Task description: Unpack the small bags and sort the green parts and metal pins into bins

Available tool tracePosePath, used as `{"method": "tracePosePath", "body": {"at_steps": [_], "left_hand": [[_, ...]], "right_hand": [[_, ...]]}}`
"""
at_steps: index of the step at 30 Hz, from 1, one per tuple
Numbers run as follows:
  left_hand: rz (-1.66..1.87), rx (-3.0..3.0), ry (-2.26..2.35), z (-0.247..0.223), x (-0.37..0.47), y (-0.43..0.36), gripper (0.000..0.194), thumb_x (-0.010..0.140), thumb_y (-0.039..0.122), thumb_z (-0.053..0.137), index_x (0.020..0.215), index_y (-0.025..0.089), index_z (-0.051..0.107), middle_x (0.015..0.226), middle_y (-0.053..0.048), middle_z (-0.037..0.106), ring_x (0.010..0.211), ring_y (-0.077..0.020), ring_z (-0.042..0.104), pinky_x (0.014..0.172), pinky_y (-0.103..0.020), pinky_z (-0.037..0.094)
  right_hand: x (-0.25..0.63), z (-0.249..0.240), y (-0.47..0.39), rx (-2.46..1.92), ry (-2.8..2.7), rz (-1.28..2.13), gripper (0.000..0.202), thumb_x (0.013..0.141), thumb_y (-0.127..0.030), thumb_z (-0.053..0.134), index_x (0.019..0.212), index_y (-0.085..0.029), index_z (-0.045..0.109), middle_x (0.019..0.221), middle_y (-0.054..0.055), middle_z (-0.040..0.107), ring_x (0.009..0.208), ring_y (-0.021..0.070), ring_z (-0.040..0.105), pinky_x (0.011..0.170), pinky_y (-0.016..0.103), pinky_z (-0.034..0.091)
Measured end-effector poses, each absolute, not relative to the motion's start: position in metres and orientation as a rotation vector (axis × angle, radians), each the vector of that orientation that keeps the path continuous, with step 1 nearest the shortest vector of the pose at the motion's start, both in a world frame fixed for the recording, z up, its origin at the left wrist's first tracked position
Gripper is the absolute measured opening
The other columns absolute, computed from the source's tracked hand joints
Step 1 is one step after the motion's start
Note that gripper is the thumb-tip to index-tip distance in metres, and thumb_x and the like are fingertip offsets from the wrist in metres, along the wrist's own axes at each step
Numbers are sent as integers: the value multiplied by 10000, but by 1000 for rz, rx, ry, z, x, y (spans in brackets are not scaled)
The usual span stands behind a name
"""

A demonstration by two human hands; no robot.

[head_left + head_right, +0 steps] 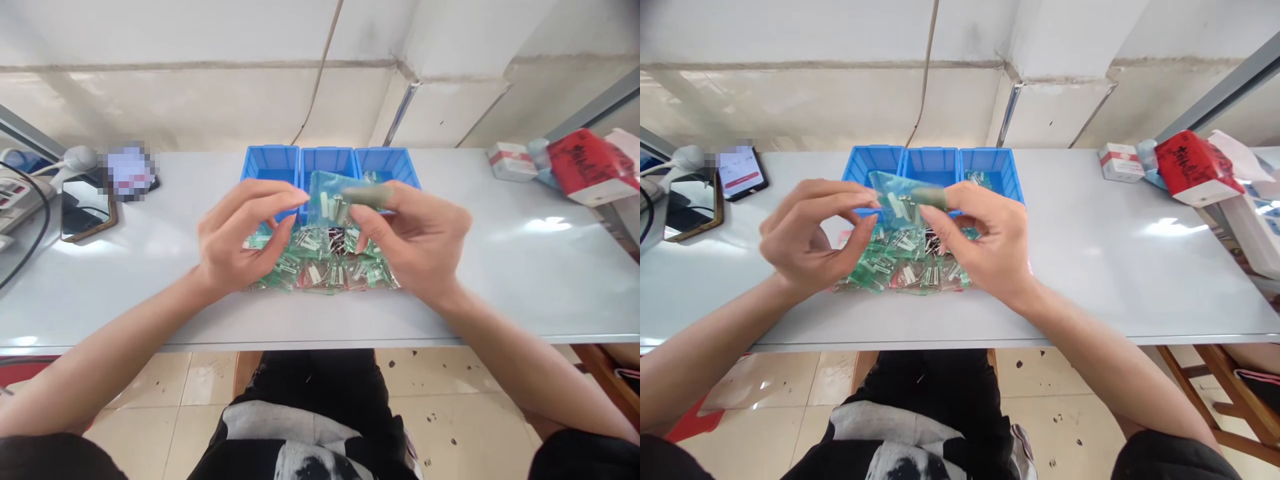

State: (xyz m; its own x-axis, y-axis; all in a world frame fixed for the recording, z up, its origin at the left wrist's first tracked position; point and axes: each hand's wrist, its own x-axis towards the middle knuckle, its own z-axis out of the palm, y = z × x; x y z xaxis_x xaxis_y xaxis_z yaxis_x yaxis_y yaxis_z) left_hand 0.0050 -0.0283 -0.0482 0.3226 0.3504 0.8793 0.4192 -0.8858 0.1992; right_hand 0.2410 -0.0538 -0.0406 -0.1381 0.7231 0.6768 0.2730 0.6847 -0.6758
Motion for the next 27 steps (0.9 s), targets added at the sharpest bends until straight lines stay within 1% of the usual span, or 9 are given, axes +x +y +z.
{"method": "tracePosePath", "body": {"at_steps": [2,4,7,11,14,18,21,24,27], "left_hand": [[-1516,-2424,-624,-49,3,-24,419,898,126,720,1258,338,682,1240,-34,712,1033,-191,713,624,-260,608],[-1430,-2406,-569,-49,1,-20,371,915,150,708,1223,356,700,1244,-30,705,1044,-205,707,607,-266,609],[-1448,-2361,-517,-46,-1,-17,341,915,125,697,1174,345,719,1091,-18,757,969,-203,715,648,-310,618],[-1554,-2385,-572,-47,-1,-19,326,900,103,718,1155,305,731,878,4,770,836,-181,707,680,-331,608],[-1572,-2409,-617,-51,1,-21,466,860,121,782,1280,303,694,814,11,751,742,-155,670,613,-295,574],[-1596,-2484,-644,-54,4,-21,662,853,31,729,1459,243,565,941,-29,774,820,-153,684,634,-275,581],[-1615,-2538,-661,-53,5,-21,607,837,-39,666,1401,175,600,989,-60,771,851,-152,672,641,-269,576],[-1634,-2535,-654,-51,4,-20,515,826,-62,642,1297,146,651,944,-56,763,825,-146,658,664,-284,576],[-1620,-2526,-637,-51,2,-20,456,818,-67,639,1232,124,669,924,-62,762,833,-152,668,671,-287,575]], "right_hand": [[238,-37,-58,-822,-1634,760,380,963,-251,705,1333,-336,673,908,-9,727,614,121,637,526,292,623],[236,-35,-60,-798,-1618,969,479,952,-273,723,1411,-336,602,895,-18,718,593,116,625,509,282,618],[236,-35,-61,-729,-1648,1067,326,969,-311,703,1295,-306,695,937,4,689,623,104,613,499,259,584],[236,-42,-55,-741,-1766,737,280,877,-373,813,1146,-298,794,1058,53,596,810,143,591,614,302,580],[235,-44,-52,-766,-1837,501,114,921,-300,771,1022,-292,824,1084,49,664,773,127,591,684,327,567],[251,-38,-41,-935,-1743,468,218,971,-271,699,1177,-296,767,869,-8,733,667,119,598,597,286,509],[283,-33,-18,-1124,-1541,338,323,964,-313,684,1286,-311,713,829,1,700,651,146,567,565,302,466],[317,-37,10,-1308,-1600,186,257,922,-340,700,1158,-283,784,795,18,717,567,144,455,548,323,402],[335,-47,28,-1447,-1772,152,263,897,-325,682,1126,-290,806,777,19,752,637,187,479,672,369,457]]}}
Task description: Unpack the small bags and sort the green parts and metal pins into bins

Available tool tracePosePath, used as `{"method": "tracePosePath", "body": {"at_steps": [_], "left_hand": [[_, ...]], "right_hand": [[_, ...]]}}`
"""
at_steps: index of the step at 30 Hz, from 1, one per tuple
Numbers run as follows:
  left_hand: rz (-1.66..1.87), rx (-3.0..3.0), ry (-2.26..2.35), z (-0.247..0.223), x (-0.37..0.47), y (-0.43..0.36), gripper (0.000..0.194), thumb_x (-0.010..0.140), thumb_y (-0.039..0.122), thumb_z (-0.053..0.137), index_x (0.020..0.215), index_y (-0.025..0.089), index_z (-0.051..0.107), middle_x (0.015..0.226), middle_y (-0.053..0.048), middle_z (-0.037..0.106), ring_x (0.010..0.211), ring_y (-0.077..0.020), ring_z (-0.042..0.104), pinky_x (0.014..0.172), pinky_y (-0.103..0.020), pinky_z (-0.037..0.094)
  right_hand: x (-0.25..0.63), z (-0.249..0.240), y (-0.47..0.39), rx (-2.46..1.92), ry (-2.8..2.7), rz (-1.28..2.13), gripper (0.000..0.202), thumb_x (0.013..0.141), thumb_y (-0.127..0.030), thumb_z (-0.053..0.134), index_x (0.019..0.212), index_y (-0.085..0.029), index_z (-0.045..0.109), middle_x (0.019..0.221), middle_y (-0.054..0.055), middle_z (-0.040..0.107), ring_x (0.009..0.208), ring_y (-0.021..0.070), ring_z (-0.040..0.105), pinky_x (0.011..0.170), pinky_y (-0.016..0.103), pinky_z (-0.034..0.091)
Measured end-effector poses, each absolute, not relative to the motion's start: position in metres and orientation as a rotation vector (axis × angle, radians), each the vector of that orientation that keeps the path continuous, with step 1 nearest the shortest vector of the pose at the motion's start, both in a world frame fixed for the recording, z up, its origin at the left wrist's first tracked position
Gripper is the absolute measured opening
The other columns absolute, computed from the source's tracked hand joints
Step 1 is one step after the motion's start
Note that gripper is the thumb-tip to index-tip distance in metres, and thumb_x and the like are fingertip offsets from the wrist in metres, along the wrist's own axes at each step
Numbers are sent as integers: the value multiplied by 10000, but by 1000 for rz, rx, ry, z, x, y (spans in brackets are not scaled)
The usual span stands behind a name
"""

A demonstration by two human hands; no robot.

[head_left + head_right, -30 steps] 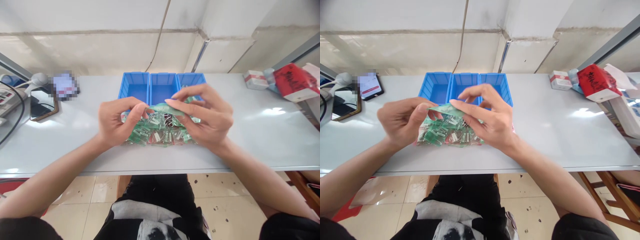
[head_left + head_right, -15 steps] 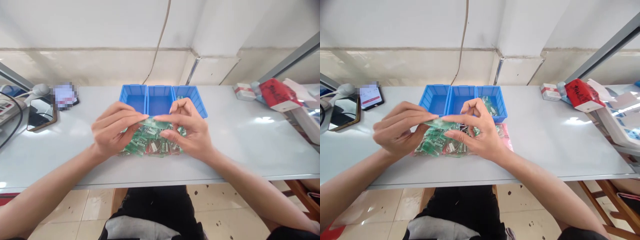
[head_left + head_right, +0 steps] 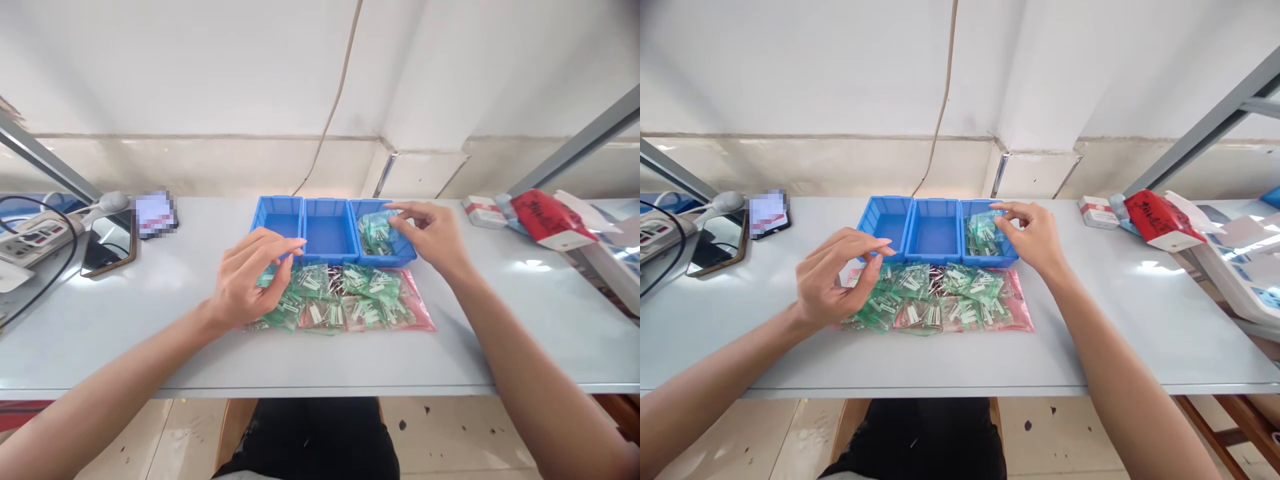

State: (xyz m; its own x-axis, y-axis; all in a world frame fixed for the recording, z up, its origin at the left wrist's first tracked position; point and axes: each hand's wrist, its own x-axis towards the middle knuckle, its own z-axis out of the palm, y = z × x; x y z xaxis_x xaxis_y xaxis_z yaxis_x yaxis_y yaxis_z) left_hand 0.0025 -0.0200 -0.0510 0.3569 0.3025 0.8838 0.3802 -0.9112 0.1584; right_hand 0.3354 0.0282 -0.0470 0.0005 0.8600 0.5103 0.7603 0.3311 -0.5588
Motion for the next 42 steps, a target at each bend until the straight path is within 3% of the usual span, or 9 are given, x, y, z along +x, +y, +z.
{"method": "tracePosePath", "body": {"at_steps": [4,8,15,19,23,25,29,34,42], "left_hand": [[-1610,-2533,-618,-52,2,-20,437,815,-68,638,1211,113,670,923,-71,760,840,-157,678,695,-300,582],[-1596,-2540,-623,-52,3,-20,435,822,-61,636,1214,124,664,918,-63,754,844,-159,684,726,-318,583],[-1551,-2511,-635,-53,2,-16,357,838,-23,631,1136,169,674,930,-50,761,842,-161,684,717,-313,584],[-1490,-2515,-677,-54,0,-15,313,856,16,623,1104,200,676,914,-33,761,832,-166,681,705,-312,588],[-1414,-2539,-676,-54,-1,-14,309,827,6,648,1077,184,681,890,-33,755,855,-179,682,711,-315,595],[-1395,-2542,-688,-54,-1,-13,300,829,7,649,1069,184,682,899,-37,755,870,-184,681,728,-325,600],[-1363,-2546,-731,-52,-2,-13,297,840,17,652,1081,189,684,935,-41,758,902,-191,675,760,-342,604],[-1385,-2546,-776,-51,-2,-13,278,860,28,637,1071,201,690,938,-38,753,899,-186,660,761,-339,592],[-1399,-2532,-731,-50,-1,-14,284,867,35,633,1085,211,679,944,-43,751,896,-194,676,773,-365,611]], "right_hand": [[333,-56,34,-1511,-1823,-46,301,839,-245,670,1098,-257,823,1012,71,785,901,277,604,889,469,485],[318,-53,23,-1415,-1875,-288,323,925,-205,553,1117,-211,814,1138,85,781,1061,295,635,975,476,486],[291,-45,-6,-1483,-2341,-350,476,1055,-530,474,1041,-202,819,1147,96,804,1327,401,569,1011,593,426],[288,-48,-9,-1605,-2321,-321,543,1091,-529,371,1173,-176,775,1174,135,792,1176,369,707,1103,660,370],[287,-50,-10,-1584,-2306,-355,498,1080,-518,417,1132,-185,783,1109,142,800,1028,365,755,1187,812,105],[286,-49,-11,-1463,-2248,-405,415,1064,-475,483,1151,-192,775,1168,148,782,1087,366,731,1196,789,163],[277,-44,-19,-872,-2318,-366,328,972,-310,663,1287,-229,704,1239,103,765,1106,294,707,1026,536,507],[252,-48,-33,-503,-2538,-309,414,995,-258,609,1408,-236,615,1247,81,773,1150,255,712,990,491,531],[252,-59,-36,-468,-2337,-318,421,949,-79,634,1336,-241,666,1163,62,805,988,219,780,810,399,627]]}}
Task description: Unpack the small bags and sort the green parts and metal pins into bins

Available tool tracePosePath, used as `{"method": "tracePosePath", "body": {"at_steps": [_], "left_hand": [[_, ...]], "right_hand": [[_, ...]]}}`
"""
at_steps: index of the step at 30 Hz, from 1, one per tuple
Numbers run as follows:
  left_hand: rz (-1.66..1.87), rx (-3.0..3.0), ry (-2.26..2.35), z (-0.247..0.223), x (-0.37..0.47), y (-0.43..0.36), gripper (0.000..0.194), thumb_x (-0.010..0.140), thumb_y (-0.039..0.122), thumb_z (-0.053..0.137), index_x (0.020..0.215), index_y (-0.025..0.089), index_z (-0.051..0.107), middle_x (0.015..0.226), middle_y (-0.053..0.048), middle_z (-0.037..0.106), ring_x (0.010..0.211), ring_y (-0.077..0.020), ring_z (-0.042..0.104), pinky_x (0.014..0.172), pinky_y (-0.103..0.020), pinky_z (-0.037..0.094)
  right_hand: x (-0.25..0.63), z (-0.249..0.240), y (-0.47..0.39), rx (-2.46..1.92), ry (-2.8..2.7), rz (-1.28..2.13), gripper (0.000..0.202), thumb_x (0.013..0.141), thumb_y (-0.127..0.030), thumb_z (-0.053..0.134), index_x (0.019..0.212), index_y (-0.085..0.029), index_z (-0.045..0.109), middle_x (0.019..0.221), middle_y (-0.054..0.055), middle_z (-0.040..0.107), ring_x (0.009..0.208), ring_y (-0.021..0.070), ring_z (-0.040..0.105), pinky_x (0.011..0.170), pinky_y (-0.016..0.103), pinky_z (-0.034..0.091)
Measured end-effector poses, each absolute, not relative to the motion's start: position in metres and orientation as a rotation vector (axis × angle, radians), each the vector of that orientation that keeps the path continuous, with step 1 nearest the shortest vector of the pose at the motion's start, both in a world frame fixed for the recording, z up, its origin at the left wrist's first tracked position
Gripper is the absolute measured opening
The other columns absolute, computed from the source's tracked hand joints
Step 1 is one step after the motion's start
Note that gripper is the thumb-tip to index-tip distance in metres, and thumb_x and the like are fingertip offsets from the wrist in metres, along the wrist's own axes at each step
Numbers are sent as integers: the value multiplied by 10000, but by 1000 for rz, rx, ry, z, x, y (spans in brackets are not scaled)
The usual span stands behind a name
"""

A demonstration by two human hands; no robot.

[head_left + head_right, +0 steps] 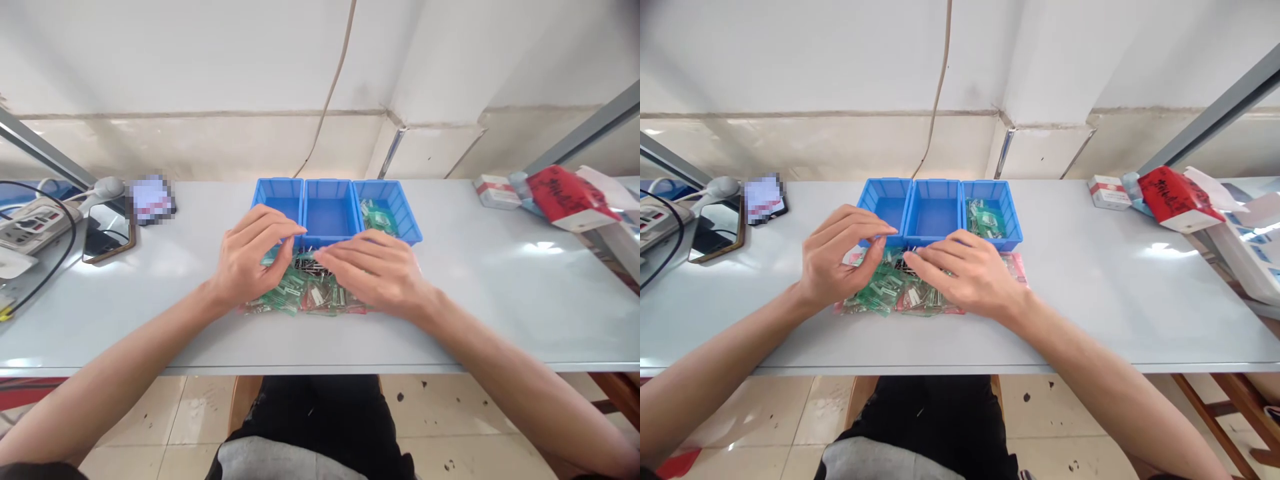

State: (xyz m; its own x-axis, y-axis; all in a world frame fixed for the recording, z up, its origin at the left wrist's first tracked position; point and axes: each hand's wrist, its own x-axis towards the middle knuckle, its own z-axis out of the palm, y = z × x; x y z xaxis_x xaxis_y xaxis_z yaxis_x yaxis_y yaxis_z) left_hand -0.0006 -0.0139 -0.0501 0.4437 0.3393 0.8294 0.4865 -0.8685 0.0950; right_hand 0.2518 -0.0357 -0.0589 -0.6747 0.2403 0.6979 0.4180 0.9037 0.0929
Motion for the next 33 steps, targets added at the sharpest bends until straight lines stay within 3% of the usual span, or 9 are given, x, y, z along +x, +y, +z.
{"method": "tracePosePath", "body": {"at_steps": [4,8,12,15,18,22,24,29,33], "left_hand": [[-1320,-2493,-606,-51,1,-17,448,882,47,621,1277,259,629,1100,-60,739,978,-198,683,720,-329,622],[-1260,-2486,-575,-50,3,-22,499,895,125,680,1358,294,600,1351,-102,627,1192,-237,630,678,-262,636],[-1364,-2441,-474,-50,2,-21,313,932,243,690,1241,289,662,1172,-73,717,1020,-203,708,643,-286,633],[-1454,-2410,-472,-53,2,-21,249,996,221,567,1199,315,677,1051,-30,768,879,-177,743,624,-325,630],[-1560,-2489,-683,-53,4,-29,237,1004,200,595,1183,331,679,976,14,786,801,-155,756,619,-314,638],[-1785,-2645,-1128,-48,9,-43,296,1014,278,648,1298,256,569,793,50,743,683,-111,741,567,-242,619],[-1839,-2745,-1189,-45,11,-47,349,1031,290,620,1348,217,492,766,63,725,653,-92,729,553,-210,605],[-1895,-2759,-1129,-46,9,-45,397,1049,300,585,1423,266,455,1145,-28,750,671,-75,718,549,-226,600],[-1799,-2743,-943,-51,6,-36,479,1047,172,535,1483,364,480,1025,6,732,826,-109,729,634,-252,629]], "right_hand": [[248,-51,-44,-821,-1909,-69,377,955,-123,654,1255,-339,728,1064,4,816,793,186,780,682,349,654],[238,-38,-53,-935,-1567,363,162,986,-226,660,1085,-291,770,992,4,779,720,166,765,616,328,672],[234,-32,-64,-864,-1565,583,121,976,-237,674,1023,-269,781,927,11,758,659,155,738,550,315,650],[236,-32,-70,-835,-1633,633,164,989,-258,648,1073,-302,781,962,24,757,617,150,712,491,312,603],[240,-36,-67,-748,-1739,557,246,988,-266,630,1178,-350,760,987,37,737,711,186,716,554,361,624],[246,-42,-57,-776,-1869,261,606,908,-185,692,1438,-460,592,1189,59,649,829,217,670,589,391,629],[249,-45,-53,-799,-1938,140,700,887,-151,710,1473,-497,546,1309,68,576,865,214,659,607,385,626],[251,-48,-50,-820,-1917,11,373,919,-224,732,1227,-434,753,1314,60,627,873,214,671,639,397,611],[244,-42,-55,-891,-1730,263,179,970,-273,689,1095,-360,784,918,22,733,701,177,678,602,374,601]]}}
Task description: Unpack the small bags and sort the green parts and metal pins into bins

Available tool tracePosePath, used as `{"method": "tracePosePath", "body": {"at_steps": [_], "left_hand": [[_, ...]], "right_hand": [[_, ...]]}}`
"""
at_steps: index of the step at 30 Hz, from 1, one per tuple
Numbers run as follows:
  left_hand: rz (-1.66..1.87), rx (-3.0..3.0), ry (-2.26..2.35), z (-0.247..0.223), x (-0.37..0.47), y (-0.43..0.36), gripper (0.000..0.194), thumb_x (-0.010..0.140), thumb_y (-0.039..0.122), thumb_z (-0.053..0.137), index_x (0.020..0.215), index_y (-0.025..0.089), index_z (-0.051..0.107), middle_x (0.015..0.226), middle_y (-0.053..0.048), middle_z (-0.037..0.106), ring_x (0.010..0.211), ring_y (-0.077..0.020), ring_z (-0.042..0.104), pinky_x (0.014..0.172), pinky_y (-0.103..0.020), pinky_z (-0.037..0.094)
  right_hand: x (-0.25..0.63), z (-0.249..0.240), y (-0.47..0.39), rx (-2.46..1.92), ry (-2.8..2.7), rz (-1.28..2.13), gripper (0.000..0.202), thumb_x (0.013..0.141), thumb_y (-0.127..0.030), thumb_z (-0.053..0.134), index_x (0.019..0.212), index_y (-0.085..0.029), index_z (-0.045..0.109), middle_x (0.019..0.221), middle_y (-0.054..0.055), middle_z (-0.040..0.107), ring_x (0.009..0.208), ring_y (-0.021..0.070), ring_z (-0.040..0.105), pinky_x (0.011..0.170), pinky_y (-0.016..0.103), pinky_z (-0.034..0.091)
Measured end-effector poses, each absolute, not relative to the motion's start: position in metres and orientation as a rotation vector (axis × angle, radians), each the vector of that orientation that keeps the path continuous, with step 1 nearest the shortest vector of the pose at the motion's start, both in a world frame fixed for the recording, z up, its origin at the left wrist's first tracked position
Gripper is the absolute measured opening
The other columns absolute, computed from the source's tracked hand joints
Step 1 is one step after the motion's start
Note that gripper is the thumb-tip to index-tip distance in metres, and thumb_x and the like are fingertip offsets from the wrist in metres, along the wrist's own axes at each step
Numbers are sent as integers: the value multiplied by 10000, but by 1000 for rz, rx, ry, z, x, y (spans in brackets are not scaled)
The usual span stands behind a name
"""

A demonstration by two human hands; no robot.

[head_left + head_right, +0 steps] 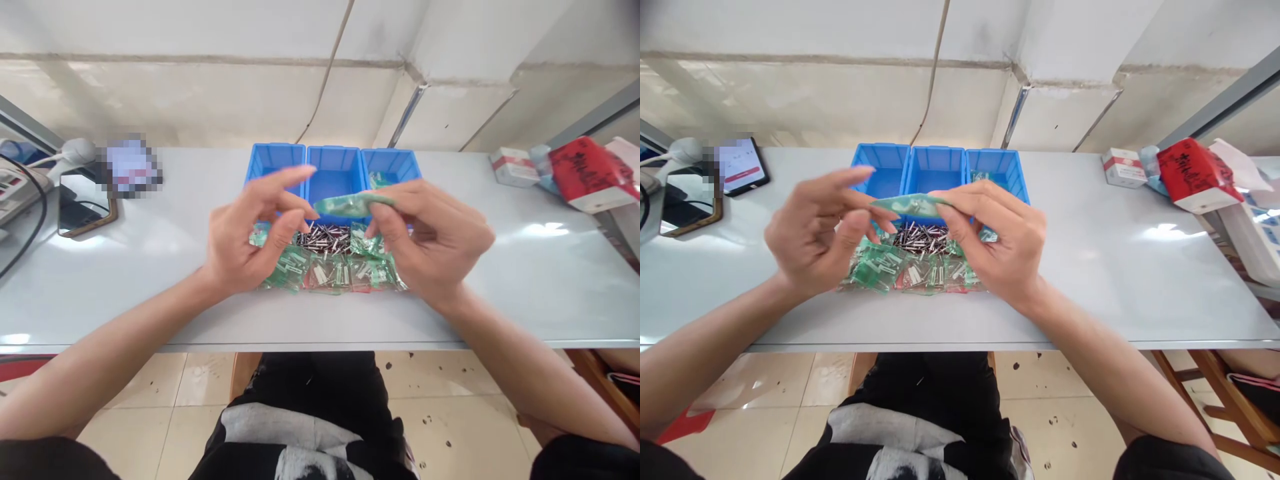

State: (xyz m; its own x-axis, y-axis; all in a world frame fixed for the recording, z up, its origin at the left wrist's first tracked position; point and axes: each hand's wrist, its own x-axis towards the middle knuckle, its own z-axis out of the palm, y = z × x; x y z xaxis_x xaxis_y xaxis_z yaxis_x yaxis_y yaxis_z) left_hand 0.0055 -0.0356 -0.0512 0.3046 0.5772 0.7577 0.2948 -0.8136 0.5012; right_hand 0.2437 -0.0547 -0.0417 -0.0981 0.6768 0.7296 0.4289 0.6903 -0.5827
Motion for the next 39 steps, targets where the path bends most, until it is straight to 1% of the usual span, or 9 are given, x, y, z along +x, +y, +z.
{"method": "tracePosePath", "body": {"at_steps": [4,9,15,17,20,23,29,33,39], "left_hand": [[1638,2677,789,-54,3,-25,604,955,130,652,1478,404,523,1118,-11,654,871,-112,677,637,-239,609],[1768,2769,858,-48,-4,-22,622,895,144,735,1445,379,564,1192,-39,636,891,-132,708,617,-230,610],[1657,3289,411,-44,-12,-15,240,881,145,723,1057,304,763,919,2,766,786,-164,749,460,-238,508],[1629,3185,467,-45,-9,-16,233,914,148,687,1033,329,773,829,26,772,722,-148,741,462,-243,497],[1730,2742,725,-46,-3,-21,203,919,191,732,1028,355,782,783,46,767,636,-115,695,548,-259,555],[1632,2258,901,-43,0,-27,201,911,229,766,1076,343,780,752,54,744,590,-89,667,544,-235,563],[1319,1930,841,-38,1,-31,523,931,299,749,1421,253,574,707,38,720,584,-122,695,534,-234,595],[1273,1883,861,-39,2,-33,473,981,292,674,1431,226,545,772,11,751,623,-125,713,575,-247,610],[1304,1840,906,-35,2,-34,319,994,255,640,1308,202,616,795,4,762,637,-109,697,624,-250,609]], "right_hand": [[236,-34,-61,-967,-1582,663,285,967,-282,697,1245,-342,676,738,-43,684,497,129,619,417,293,513],[234,-33,-66,-913,-1562,838,208,935,-232,729,1133,-278,684,727,-58,683,439,91,598,365,242,488],[235,-30,-65,-927,-1532,1090,102,992,-263,658,1026,-217,743,711,-23,716,481,117,673,383,234,552],[237,-30,-64,-903,-1551,1096,146,1019,-284,618,1033,-217,748,695,-17,709,499,122,676,397,241,558],[239,-34,-61,-876,-1648,870,215,1028,-243,589,1201,-266,713,825,-5,723,570,117,668,458,260,568],[244,-43,-55,-822,-1831,394,492,966,-111,621,1395,-353,622,998,14,706,712,142,670,576,305,589],[250,-54,-43,-719,-2050,-90,506,914,-96,697,1323,-395,689,1298,75,560,829,154,652,614,324,592],[251,-54,-39,-779,-1934,-121,306,952,-155,685,1185,-343,753,1279,74,594,845,159,656,664,339,596],[292,-42,-2,-1147,-1860,-223,223,1011,-312,632,1191,-272,757,875,42,738,781,207,621,788,404,557]]}}
